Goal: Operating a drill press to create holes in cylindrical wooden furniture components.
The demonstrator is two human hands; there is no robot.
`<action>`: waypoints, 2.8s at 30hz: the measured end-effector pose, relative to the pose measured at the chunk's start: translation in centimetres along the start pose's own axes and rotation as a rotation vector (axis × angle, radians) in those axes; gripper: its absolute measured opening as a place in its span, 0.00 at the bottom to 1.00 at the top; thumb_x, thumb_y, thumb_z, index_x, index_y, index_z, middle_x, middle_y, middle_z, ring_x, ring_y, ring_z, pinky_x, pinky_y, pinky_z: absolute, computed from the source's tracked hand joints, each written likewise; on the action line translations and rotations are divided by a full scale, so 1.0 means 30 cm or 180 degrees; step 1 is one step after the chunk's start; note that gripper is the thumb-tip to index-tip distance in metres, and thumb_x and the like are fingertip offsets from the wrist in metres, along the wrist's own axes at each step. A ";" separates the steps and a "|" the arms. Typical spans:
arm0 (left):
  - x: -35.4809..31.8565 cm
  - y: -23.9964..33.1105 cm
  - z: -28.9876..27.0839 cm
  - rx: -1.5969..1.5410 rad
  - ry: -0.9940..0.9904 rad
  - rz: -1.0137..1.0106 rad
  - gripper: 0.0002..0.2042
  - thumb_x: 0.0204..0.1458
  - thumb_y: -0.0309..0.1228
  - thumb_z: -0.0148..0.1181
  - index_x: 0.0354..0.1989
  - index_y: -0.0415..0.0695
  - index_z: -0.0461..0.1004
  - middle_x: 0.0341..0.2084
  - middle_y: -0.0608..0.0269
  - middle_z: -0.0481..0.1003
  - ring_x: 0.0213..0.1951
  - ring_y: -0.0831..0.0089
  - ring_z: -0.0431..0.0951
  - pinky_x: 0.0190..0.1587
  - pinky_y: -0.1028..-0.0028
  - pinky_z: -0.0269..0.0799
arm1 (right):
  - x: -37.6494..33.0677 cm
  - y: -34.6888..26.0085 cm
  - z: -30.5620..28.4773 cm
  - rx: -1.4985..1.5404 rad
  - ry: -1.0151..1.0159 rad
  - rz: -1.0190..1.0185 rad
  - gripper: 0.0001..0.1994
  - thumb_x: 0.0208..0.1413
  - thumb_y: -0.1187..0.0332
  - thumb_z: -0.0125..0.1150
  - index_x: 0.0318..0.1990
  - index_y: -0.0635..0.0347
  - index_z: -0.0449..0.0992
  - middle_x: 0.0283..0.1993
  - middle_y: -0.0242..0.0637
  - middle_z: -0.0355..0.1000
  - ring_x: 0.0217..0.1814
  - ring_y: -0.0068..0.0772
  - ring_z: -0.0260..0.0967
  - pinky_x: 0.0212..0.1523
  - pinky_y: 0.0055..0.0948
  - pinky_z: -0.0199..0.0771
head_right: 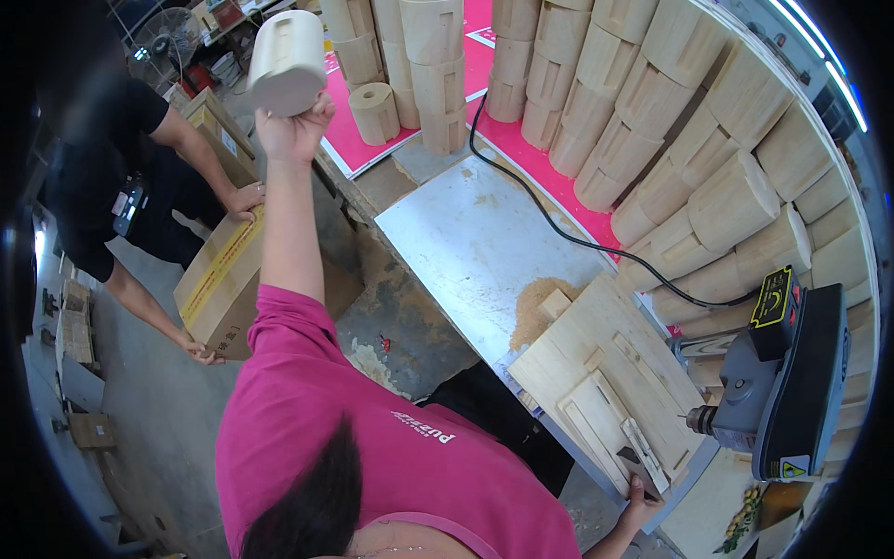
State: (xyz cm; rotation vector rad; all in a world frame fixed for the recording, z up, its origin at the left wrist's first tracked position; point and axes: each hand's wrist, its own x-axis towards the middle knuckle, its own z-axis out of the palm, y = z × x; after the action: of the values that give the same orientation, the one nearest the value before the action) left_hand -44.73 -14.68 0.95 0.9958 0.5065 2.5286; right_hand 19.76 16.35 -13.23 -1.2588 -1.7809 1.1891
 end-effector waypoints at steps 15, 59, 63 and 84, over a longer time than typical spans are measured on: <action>0.133 -0.154 -0.417 0.5154 0.2036 0.0841 0.32 0.35 0.29 0.67 0.50 0.34 0.60 0.45 0.48 0.67 0.49 0.61 0.68 0.50 0.68 0.64 | -0.005 -0.003 0.014 -0.0144 0.0443 -0.0012 0.23 0.38 0.63 0.69 0.40 0.71 0.70 0.36 0.43 0.71 0.38 0.33 0.68 0.42 0.30 0.67; -0.771 -0.571 1.499 -0.3265 -0.2591 -0.2508 0.30 0.58 0.50 0.34 0.36 0.28 0.70 0.32 0.40 0.72 0.36 0.51 0.73 0.38 0.62 0.68 | 0.014 -0.010 0.052 0.0385 -0.0028 -0.0453 0.21 0.35 0.73 0.71 0.39 0.67 0.70 0.37 0.37 0.71 0.41 0.27 0.69 0.43 0.25 0.68; -0.748 -0.666 1.459 -0.3010 -0.4553 -0.2982 0.34 0.55 0.54 0.34 0.43 0.28 0.68 0.37 0.41 0.71 0.38 0.52 0.73 0.44 0.64 0.66 | 0.017 0.012 0.051 0.0482 -0.0022 -0.0610 0.22 0.35 0.74 0.71 0.40 0.67 0.70 0.38 0.38 0.71 0.41 0.28 0.69 0.42 0.25 0.69; -0.016 -1.249 0.960 0.4956 0.0701 0.0709 0.49 0.25 0.39 0.72 0.56 0.38 0.47 0.51 0.39 0.55 0.55 0.47 0.55 0.57 0.60 0.54 | 0.020 -0.012 0.044 0.0290 0.0035 -0.0690 0.22 0.34 0.72 0.71 0.40 0.66 0.71 0.40 0.43 0.69 0.43 0.35 0.69 0.43 0.29 0.68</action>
State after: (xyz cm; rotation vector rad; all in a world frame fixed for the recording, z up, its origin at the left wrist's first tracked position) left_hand -16.29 22.99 3.29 1.1362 2.7185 2.0558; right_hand 18.29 16.46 -13.40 -0.9906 -1.7832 1.1237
